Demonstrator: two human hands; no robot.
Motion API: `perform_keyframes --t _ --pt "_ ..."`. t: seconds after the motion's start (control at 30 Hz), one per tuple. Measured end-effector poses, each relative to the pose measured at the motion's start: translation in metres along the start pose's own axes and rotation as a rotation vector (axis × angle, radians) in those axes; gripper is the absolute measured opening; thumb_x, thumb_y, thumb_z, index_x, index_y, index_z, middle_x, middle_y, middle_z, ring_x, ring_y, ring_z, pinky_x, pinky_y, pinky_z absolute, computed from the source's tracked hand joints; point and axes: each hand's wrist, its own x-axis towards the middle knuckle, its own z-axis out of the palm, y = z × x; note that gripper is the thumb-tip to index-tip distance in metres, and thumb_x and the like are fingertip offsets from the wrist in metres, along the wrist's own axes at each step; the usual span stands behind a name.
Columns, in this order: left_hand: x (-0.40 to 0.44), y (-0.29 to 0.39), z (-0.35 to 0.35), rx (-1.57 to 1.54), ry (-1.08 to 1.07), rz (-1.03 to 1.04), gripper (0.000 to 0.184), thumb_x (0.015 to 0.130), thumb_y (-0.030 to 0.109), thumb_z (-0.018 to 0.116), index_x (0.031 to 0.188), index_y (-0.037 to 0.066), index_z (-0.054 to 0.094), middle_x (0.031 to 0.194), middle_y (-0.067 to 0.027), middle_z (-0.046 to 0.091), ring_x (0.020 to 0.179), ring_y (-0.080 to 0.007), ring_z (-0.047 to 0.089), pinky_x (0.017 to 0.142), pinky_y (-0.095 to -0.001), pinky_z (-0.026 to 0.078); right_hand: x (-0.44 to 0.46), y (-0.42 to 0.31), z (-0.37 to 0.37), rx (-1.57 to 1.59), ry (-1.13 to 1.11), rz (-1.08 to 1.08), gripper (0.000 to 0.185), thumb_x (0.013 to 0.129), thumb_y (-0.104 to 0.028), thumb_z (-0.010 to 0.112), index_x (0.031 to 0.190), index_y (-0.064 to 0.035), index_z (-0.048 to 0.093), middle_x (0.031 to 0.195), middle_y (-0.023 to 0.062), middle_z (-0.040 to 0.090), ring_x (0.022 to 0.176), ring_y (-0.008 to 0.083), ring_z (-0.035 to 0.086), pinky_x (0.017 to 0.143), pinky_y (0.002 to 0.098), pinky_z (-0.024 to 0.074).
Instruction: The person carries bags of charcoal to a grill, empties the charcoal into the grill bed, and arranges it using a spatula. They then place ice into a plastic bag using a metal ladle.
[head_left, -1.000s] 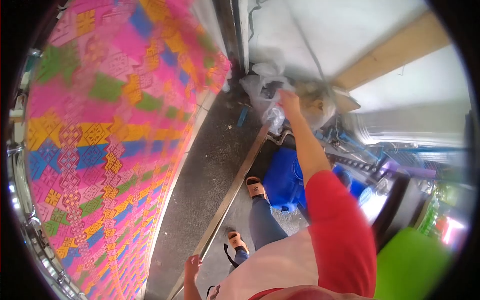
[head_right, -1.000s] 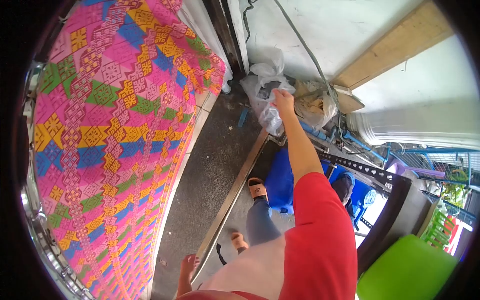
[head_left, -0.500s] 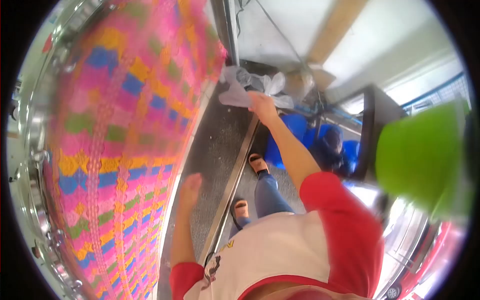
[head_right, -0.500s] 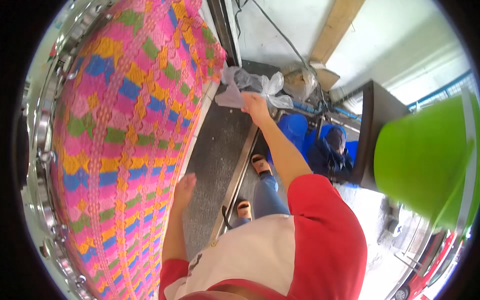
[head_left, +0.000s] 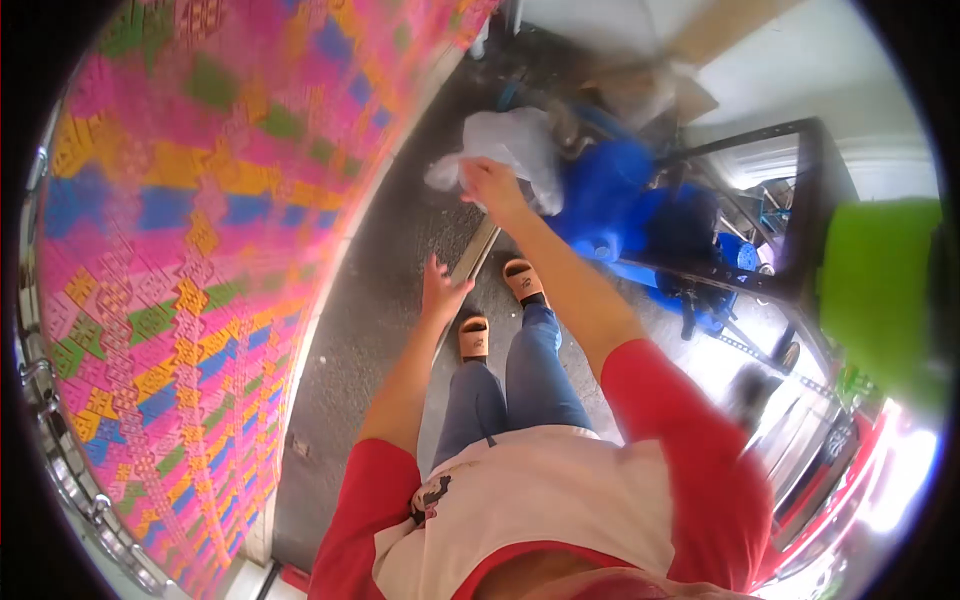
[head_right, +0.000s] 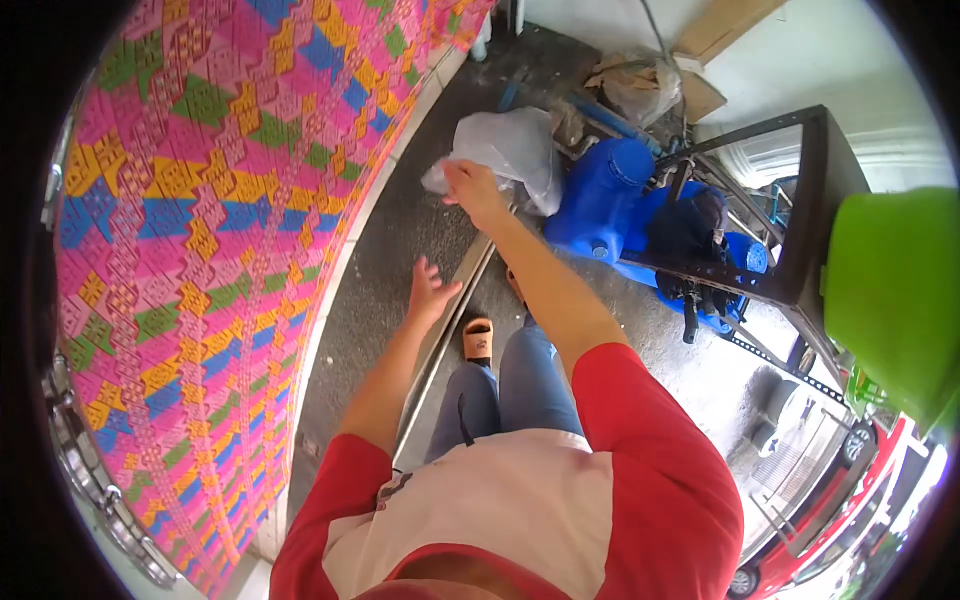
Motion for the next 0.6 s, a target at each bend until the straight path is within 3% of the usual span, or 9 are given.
perform_keyframes --t 0.13,0.27,0.4,0.47,0.53,0.6 --pt "0.019 0.002 0.0 -0.027 0.109 -0.108 0.089 0.077 0.021 0.078 0.143 -0.002 0.022 0.133 -0.0226 0.047 0.116 -0.0308 0.051 0.092 -0.0388 0.046 0.014 -0.014 0.011 -0.006 -0.122 -0.004 0.031 0.091 -0.028 0.059 0.081 0.0006 0.062 0.064 0.0003 0.05 0.057 0.0092 0.05 0.055 0.0286 0.0508" --pt "0.028 -0.04 -0.017 -0.218 0.112 -0.267 0.081 0.08 0.026 0.076 0.14 -0.003 0.03 0.129 -0.0226 0.05 0.113 -0.027 0.054 0.089 -0.036 0.046 0.026 -0.042 0.029 0.072 -0.25 0.054 0.028 0.091 -0.025 0.06 0.093 0.0031 0.064 0.068 -0.0009 0.053 0.058 0.0072 0.05 0.057 0.0258 0.0487" --pt "0.025 -0.05 -0.026 -0.288 0.224 -0.255 0.083 0.078 0.024 0.077 0.141 -0.002 0.029 0.13 -0.0222 0.049 0.108 -0.0262 0.056 0.087 -0.0378 0.048 0.026 -0.039 0.063 -0.178 -0.468 0.043 0.024 0.09 -0.024 0.061 0.087 0.0 0.066 0.065 -0.0028 0.051 0.057 0.0059 0.045 0.052 0.0248 0.0411" --pt "0.025 -0.033 -0.025 -0.514 0.365 -0.171 0.088 0.074 0.019 0.08 0.143 0.001 0.027 0.134 -0.0222 0.045 0.108 -0.0262 0.056 0.088 -0.0384 0.048 0.032 -0.026 0.074 -0.331 -0.593 0.047 0.024 0.09 -0.024 0.061 0.084 -0.0009 0.066 0.063 -0.0033 0.051 0.057 0.0055 0.044 0.05 0.0248 0.0379" --pt "0.024 -0.004 -0.042 -0.477 0.382 -0.155 0.092 0.072 0.016 0.082 0.144 0.002 0.026 0.135 -0.021 0.043 0.109 -0.0266 0.056 0.089 -0.0383 0.048 0.037 -0.008 0.086 -0.379 -0.822 0.04 0.024 0.088 -0.023 0.063 0.079 -0.0015 0.066 0.062 -0.0035 0.049 0.057 0.006 0.042 0.049 0.0262 0.0336" --pt "0.029 -0.001 -0.048 -0.428 0.39 -0.122 0.096 0.069 0.014 0.083 0.145 0.003 0.024 0.137 -0.0197 0.041 0.111 -0.027 0.055 0.091 -0.0383 0.047 0.029 0.006 0.094 -0.51 -0.852 0.025 0.025 0.087 -0.024 0.063 0.079 -0.0005 0.066 0.063 -0.0021 0.052 0.057 0.0063 0.046 0.049 0.0269 0.0354"
